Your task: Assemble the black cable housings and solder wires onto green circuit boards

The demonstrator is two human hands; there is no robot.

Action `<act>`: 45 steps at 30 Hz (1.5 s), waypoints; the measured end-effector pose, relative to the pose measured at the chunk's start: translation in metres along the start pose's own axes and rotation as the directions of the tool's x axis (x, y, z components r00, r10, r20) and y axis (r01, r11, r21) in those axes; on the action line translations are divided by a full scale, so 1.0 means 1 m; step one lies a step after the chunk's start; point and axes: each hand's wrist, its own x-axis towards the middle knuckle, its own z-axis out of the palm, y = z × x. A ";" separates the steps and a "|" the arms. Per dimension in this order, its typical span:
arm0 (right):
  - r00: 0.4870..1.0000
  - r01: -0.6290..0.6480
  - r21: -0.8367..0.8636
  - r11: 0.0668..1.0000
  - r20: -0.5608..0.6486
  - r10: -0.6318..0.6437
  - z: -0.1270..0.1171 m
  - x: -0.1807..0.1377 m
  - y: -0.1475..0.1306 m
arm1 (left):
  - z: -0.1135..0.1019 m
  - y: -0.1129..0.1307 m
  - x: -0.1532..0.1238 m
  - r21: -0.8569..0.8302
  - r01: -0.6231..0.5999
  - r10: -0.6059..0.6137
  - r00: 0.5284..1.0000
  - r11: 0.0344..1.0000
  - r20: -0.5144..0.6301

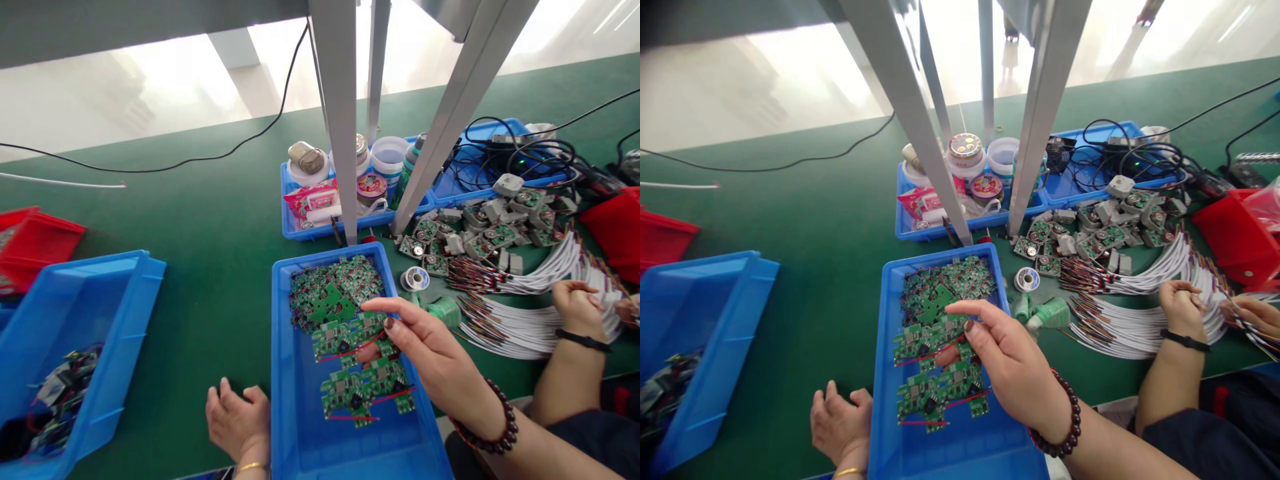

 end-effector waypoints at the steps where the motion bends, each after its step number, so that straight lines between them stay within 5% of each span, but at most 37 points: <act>1: 1.000 0.004 0.001 1.000 -0.001 -0.004 0.000 0.000 -0.001 | 0.000 0.000 0.000 -0.001 0.002 -0.002 1.000 1.000 0.002; 32: 0.996 -0.075 0.176 0.982 0.061 0.066 -0.004 0.000 -0.003 | 0.019 -0.016 -0.004 -0.066 -0.081 0.072 0.989 0.995 -0.128; 45: 0.995 -0.095 0.124 0.988 0.054 0.088 -0.007 -0.001 -0.001 | 0.015 -0.010 -0.006 -0.032 -0.080 0.076 0.991 0.996 -0.114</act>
